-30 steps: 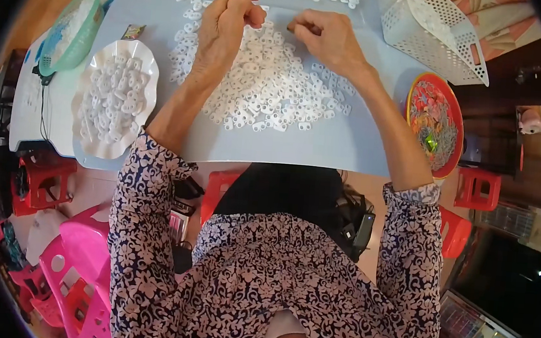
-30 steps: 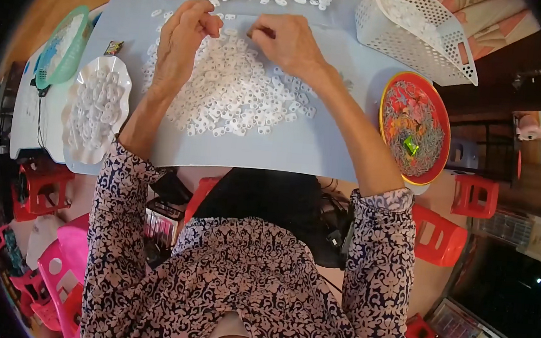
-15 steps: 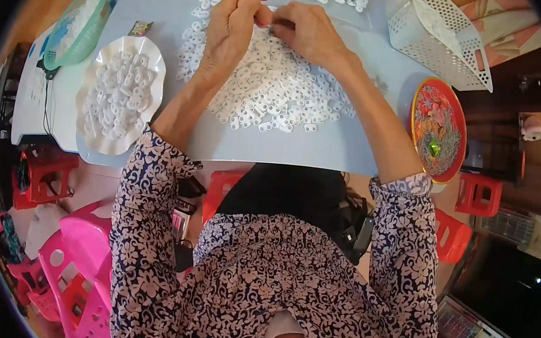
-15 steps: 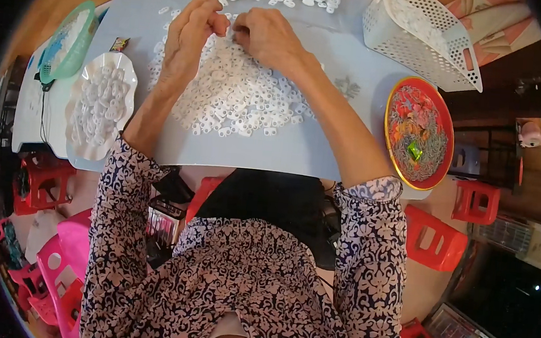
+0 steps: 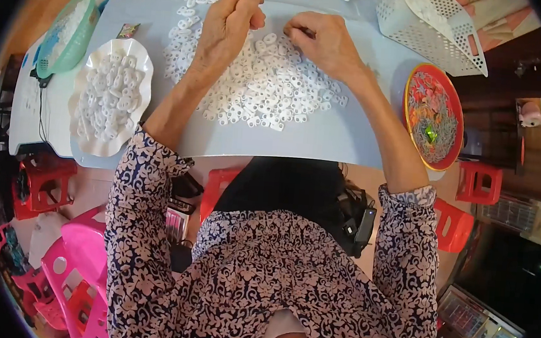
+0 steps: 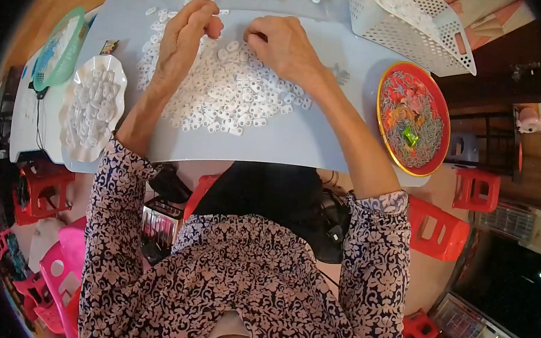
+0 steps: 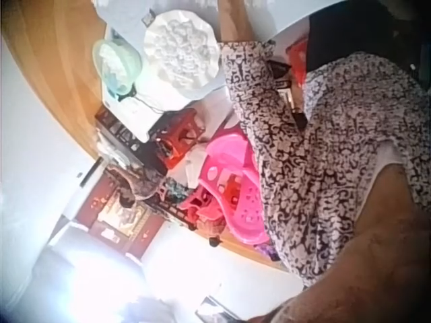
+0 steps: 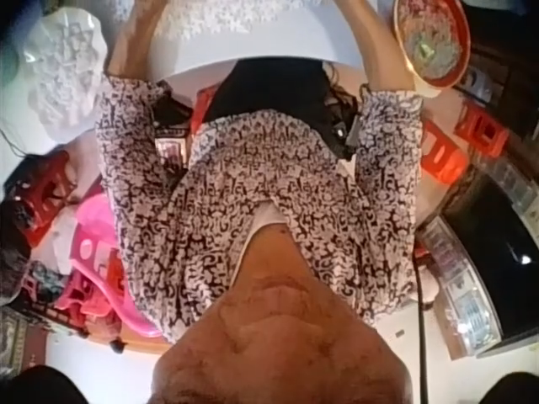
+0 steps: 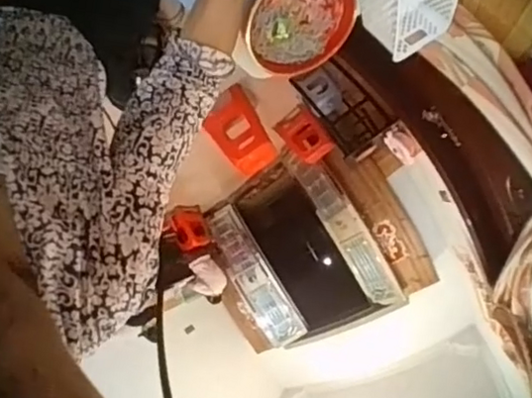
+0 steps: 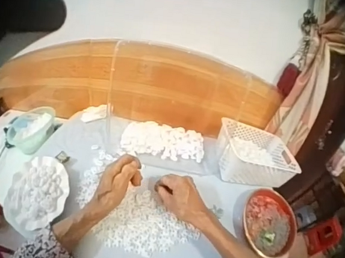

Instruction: Sorting small white plastic components into different trays on a table.

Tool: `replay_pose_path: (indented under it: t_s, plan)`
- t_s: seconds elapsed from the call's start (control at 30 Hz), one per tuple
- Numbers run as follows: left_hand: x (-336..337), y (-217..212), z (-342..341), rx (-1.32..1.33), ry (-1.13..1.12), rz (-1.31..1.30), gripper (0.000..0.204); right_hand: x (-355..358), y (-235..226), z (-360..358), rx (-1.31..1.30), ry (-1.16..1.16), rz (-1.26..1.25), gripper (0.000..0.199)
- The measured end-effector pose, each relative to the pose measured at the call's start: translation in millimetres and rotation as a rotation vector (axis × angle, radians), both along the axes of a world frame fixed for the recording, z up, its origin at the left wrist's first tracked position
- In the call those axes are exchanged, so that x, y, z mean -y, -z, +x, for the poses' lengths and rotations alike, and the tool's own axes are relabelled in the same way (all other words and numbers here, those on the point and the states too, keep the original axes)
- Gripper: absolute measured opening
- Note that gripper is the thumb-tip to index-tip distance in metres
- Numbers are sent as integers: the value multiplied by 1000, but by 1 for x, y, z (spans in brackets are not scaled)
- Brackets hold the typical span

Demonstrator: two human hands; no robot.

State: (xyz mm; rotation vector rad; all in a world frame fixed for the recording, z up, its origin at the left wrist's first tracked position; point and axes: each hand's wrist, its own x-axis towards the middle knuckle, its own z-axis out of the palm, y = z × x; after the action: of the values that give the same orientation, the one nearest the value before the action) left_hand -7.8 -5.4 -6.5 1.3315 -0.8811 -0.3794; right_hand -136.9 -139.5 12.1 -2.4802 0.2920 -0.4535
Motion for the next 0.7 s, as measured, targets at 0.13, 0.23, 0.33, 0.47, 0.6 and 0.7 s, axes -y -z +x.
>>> replay_pose_path:
  t_s: [0.13, 0.23, 0.33, 0.47, 0.6, 0.7]
  plan:
    - [-1, -1, -3, 3, 1, 38, 26, -2, 5, -6, 38, -51, -55, 12]
    - [-2, -1, -3, 33, 1, 59, 27, -6, 5, -7, 75, -95, -108, 12]
    - [-3, -4, -4, 39, -3, 87, 28, -7, 0, -6, -30, -106, -135, 12]
    - [-2, -4, -5, 20, 2, 101, 30, -15, -3, 0, -22, -121, -126, 12]
    - [-3, -8, -3, 20, -38, 163, 31, -15, 5, 7, 47, -133, -184, 13]
    - [-3, -7, -5, 11, -34, 162, 31, -5, 3, 4, -7, -98, -94, 13]
